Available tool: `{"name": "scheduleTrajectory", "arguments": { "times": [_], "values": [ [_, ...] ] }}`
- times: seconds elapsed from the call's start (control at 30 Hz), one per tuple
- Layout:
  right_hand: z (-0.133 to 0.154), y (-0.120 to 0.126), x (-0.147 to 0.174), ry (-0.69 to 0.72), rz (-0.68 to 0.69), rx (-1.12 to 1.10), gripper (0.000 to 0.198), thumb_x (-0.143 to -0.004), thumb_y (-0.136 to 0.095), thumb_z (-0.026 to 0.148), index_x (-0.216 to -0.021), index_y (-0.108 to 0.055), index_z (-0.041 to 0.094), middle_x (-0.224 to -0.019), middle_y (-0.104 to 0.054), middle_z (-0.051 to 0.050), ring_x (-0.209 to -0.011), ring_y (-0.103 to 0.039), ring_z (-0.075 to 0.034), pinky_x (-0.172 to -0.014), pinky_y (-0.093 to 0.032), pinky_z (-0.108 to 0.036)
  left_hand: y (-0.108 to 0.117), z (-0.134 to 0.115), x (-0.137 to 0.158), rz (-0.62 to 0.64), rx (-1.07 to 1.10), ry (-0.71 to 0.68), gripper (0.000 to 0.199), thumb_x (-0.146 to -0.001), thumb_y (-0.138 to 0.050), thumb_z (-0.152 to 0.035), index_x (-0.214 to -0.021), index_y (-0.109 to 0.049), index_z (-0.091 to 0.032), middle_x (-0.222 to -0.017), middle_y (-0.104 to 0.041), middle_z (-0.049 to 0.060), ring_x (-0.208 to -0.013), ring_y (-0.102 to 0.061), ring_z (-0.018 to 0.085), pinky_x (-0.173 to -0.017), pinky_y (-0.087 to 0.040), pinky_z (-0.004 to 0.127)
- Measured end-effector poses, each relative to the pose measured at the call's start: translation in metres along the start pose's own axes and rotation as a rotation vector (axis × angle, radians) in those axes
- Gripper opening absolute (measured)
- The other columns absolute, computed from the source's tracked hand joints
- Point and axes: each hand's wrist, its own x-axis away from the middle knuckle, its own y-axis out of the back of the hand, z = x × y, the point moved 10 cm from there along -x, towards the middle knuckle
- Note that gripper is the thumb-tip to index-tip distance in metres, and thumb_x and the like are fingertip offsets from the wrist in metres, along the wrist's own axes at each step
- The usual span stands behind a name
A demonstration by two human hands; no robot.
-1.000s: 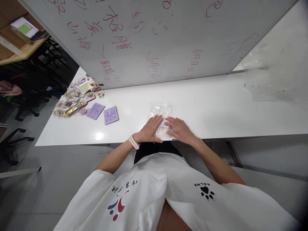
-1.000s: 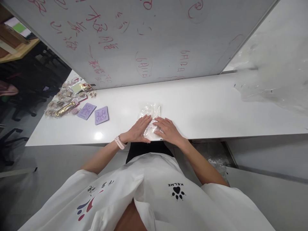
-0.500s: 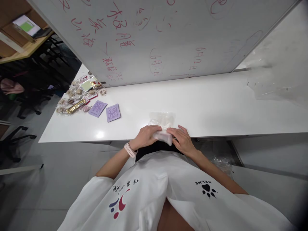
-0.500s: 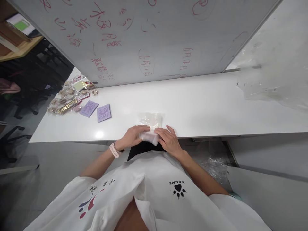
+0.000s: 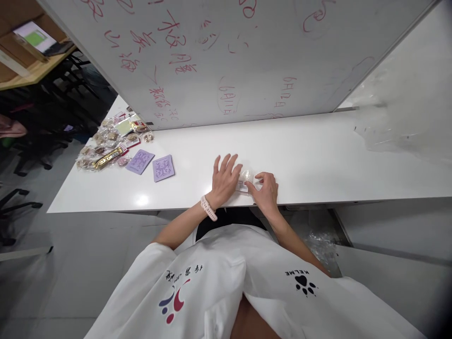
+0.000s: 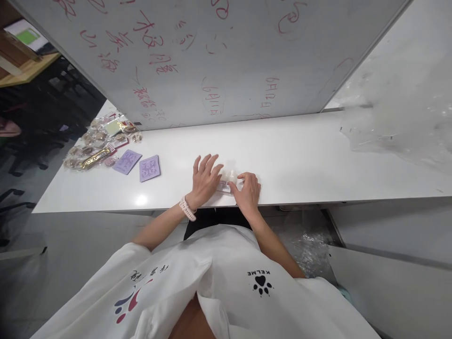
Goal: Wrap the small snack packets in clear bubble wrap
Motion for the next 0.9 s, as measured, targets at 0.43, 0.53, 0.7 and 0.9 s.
{"name": "scheduleTrajectory", "arguments": {
  "times": [0.43, 0.53, 0.7, 0.9],
  "values": [
    [-0.005, -0.021, 0.002, -0.189, 0.248, -0.073, 0.070, -0.085, -0.063, 0.046, -0.145, -0.040, 0.017, -0.108, -0.069, -0.009, -0.084, -0.066, -0.022, -0.085, -0.050, -0.042, -0.049, -0.004, 0.060, 0.277, 0.169, -0.129, 0.070, -0.101, -0.040, -0.049, -0.159, -0.016, -0.017, -0.164, -0.025, 0.016, -0.156, -0.008, 0.027, -0.126, -0.014, 0.053],
    [-0.018, -0.028, 0.000, -0.339, 0.328, -0.196, 0.080, -0.078, -0.070, 0.049, -0.146, -0.040, 0.017, -0.096, -0.070, -0.005, -0.075, -0.066, -0.019, -0.072, -0.054, -0.035, -0.044, -0.005, 0.062, 0.261, 0.215, -0.129, 0.069, -0.100, -0.042, -0.050, -0.157, -0.017, -0.019, -0.164, -0.025, 0.016, -0.156, -0.007, 0.027, -0.125, -0.015, 0.055],
    [-0.019, -0.054, 0.009, -0.477, 0.594, -0.481, 0.046, -0.075, -0.070, 0.055, -0.101, -0.063, 0.017, -0.073, -0.063, 0.000, -0.056, -0.058, -0.014, -0.048, -0.048, -0.027, -0.036, -0.005, 0.065, 0.213, 0.226, -0.083, 0.059, -0.100, -0.046, -0.043, -0.150, -0.026, -0.018, -0.163, -0.027, 0.018, -0.156, -0.008, 0.029, -0.123, -0.021, 0.058],
    [0.006, -0.035, 0.005, -0.217, 0.502, -0.274, 0.029, -0.080, -0.064, 0.048, -0.077, -0.052, 0.022, -0.066, -0.056, 0.004, -0.059, -0.050, -0.012, -0.055, -0.043, -0.024, -0.029, -0.011, 0.068, 0.161, 0.208, -0.131, 0.057, -0.100, -0.048, -0.040, -0.148, -0.028, -0.019, -0.164, -0.024, 0.017, -0.156, -0.008, 0.029, -0.123, -0.021, 0.056]
  ]
}}
